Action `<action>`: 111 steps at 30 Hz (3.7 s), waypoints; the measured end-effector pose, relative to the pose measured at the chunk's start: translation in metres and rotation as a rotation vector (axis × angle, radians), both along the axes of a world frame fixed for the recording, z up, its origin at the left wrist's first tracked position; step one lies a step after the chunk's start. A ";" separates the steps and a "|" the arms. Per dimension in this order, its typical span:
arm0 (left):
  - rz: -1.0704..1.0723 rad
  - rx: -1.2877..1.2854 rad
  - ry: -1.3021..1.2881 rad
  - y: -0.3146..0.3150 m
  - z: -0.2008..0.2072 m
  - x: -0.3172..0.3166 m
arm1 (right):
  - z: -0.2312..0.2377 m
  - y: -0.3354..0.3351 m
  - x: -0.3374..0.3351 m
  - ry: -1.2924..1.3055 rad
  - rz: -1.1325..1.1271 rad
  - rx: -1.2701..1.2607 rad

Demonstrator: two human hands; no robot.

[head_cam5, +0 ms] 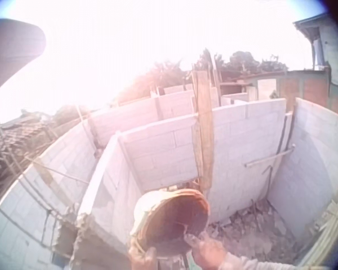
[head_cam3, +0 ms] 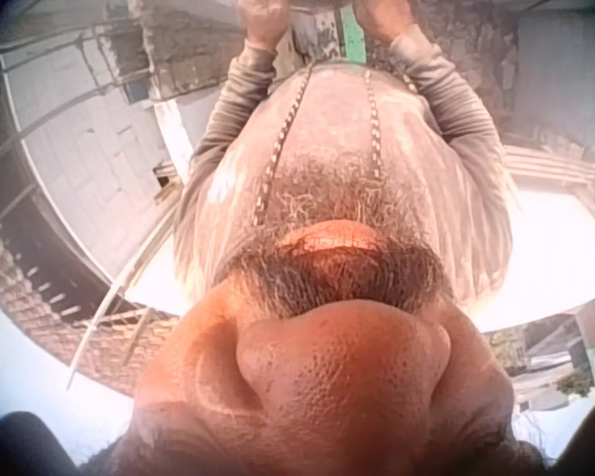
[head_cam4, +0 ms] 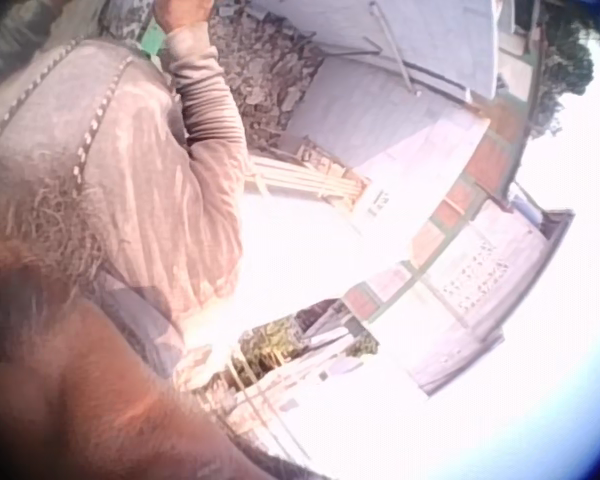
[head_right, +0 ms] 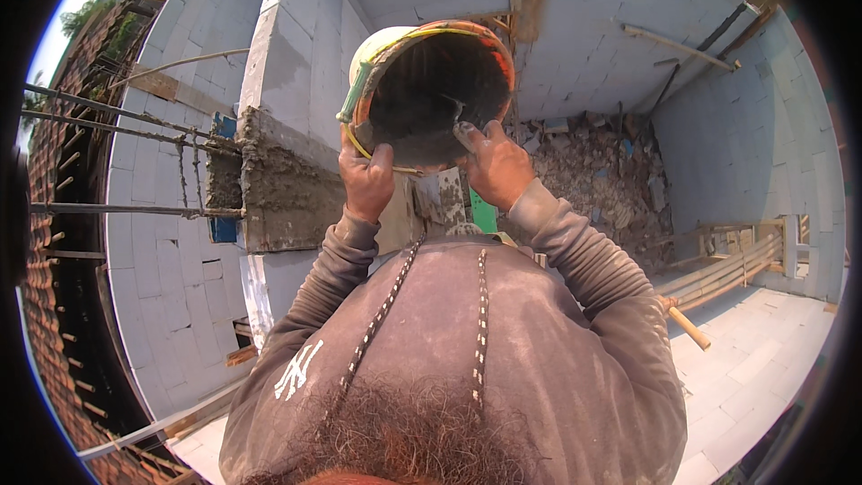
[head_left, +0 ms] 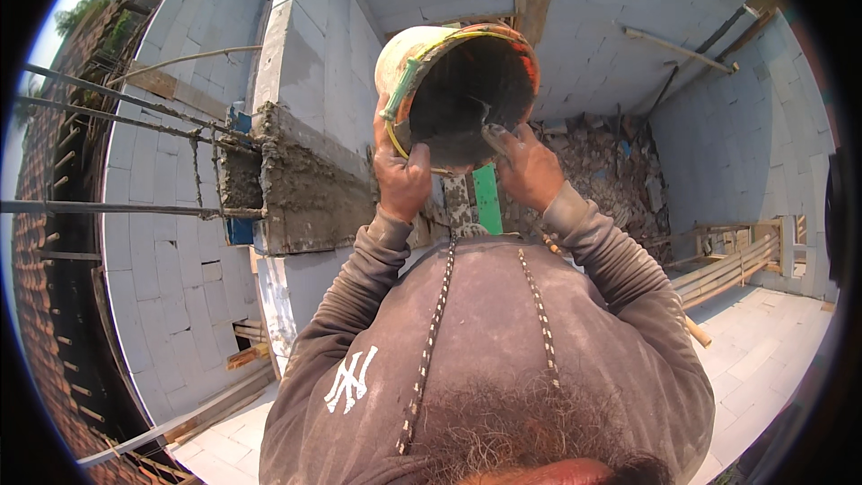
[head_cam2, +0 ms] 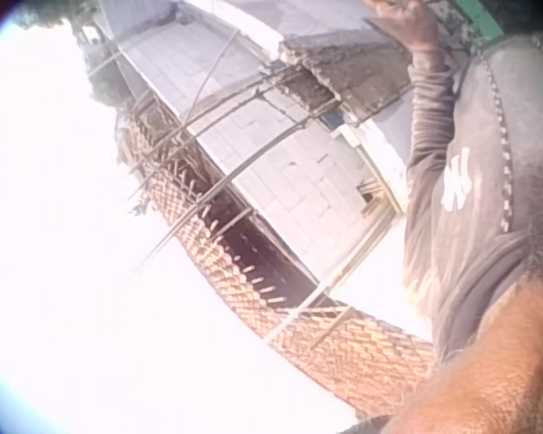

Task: The person applies mortar to the top of a white block wall by scooping the mixture from a bucket with a trowel and spreading it across the masonry surface and around exposed rebar.

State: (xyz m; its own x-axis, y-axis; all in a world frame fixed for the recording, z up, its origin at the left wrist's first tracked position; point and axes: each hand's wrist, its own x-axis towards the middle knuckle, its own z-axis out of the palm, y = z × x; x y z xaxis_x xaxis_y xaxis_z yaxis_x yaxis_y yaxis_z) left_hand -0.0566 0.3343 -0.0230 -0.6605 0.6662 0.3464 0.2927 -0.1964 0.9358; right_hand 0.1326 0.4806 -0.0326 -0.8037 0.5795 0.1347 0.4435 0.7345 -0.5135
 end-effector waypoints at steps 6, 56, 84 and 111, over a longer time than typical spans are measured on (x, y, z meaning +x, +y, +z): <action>0.056 0.063 0.078 0.003 -0.005 0.003 | 0.044 0.041 0.001 0.085 -0.162 0.035; 0.552 0.132 -1.013 -0.053 -0.115 0.011 | 0.224 0.015 -0.053 -0.021 0.226 -1.076; 0.549 0.168 -0.925 -0.069 -0.120 -0.006 | 0.159 0.009 -0.059 -0.012 0.378 -0.983; 0.052 -0.012 -0.374 -0.021 -0.028 -0.015 | 0.062 0.001 -0.059 -0.013 0.297 0.327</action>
